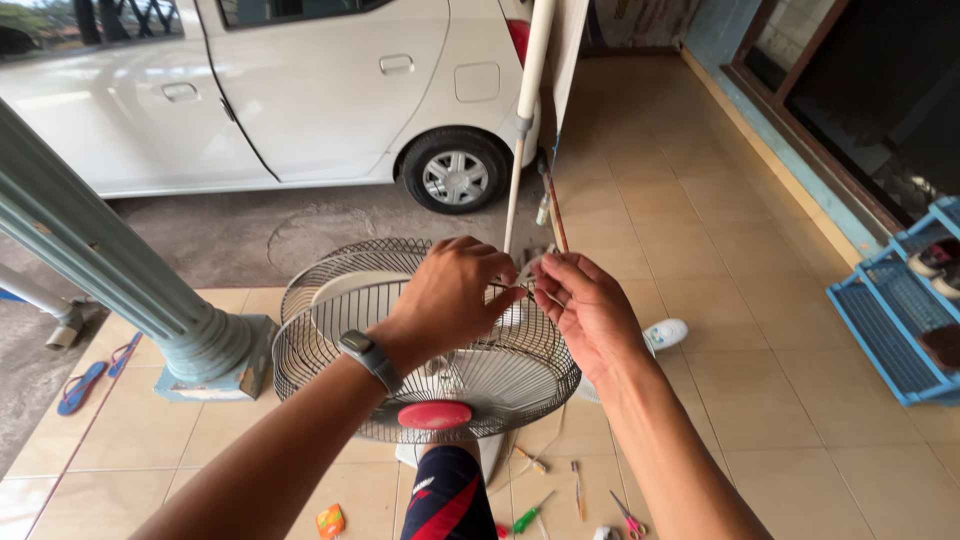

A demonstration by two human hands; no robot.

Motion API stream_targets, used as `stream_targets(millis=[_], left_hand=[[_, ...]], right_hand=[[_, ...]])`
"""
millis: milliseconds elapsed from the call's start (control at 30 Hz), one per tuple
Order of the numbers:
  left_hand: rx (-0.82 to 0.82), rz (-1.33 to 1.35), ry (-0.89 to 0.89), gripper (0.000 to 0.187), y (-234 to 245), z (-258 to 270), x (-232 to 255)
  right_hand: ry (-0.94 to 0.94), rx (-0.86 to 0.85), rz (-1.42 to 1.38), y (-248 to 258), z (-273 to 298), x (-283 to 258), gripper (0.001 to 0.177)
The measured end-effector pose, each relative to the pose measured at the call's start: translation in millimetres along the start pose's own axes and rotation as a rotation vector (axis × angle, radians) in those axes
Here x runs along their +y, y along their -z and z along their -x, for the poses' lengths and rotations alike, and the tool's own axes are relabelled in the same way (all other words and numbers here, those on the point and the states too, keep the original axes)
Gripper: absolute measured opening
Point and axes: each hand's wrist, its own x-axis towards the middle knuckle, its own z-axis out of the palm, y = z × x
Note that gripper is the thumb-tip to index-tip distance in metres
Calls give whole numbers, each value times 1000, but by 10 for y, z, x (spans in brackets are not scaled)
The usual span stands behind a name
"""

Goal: The person repairs a standing fan by securing its front grille with a zip tie and a screwdriver. They wrap the tie around the grille, tighten it by hand, and then use a screwdriver to further tighten and adjust the fastening.

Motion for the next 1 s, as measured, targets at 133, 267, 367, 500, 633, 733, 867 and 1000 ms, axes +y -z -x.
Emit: stream_targets(millis=[133,267,367,500,633,733,867,1000], left_hand=[[-47,54,138,13,-6,-33,-31],[-45,80,189,11,-17,-61,-44],[-55,74,191,11,-55,-83,22],[-117,57,214,7,-125,-150,96],[-210,159,260,10,-117,-198,80],[-232,174,235,10,-42,-238,113],[-195,187,168,11,-96,-231,146],[-182,222,153,13,-158,-252,135]], right_hand=[[43,-3,1,-59,30,32,10],[132,-16,70,-109,98,8,17],[250,45,173,-150,191,10,24],[375,216,354,-155,353,90,29],[476,246,451,-148,462,250,19],[496,308,558,-192,578,245,14],[519,304,844,-29,607,117,14],[544,231,909,108,588,43,20]])
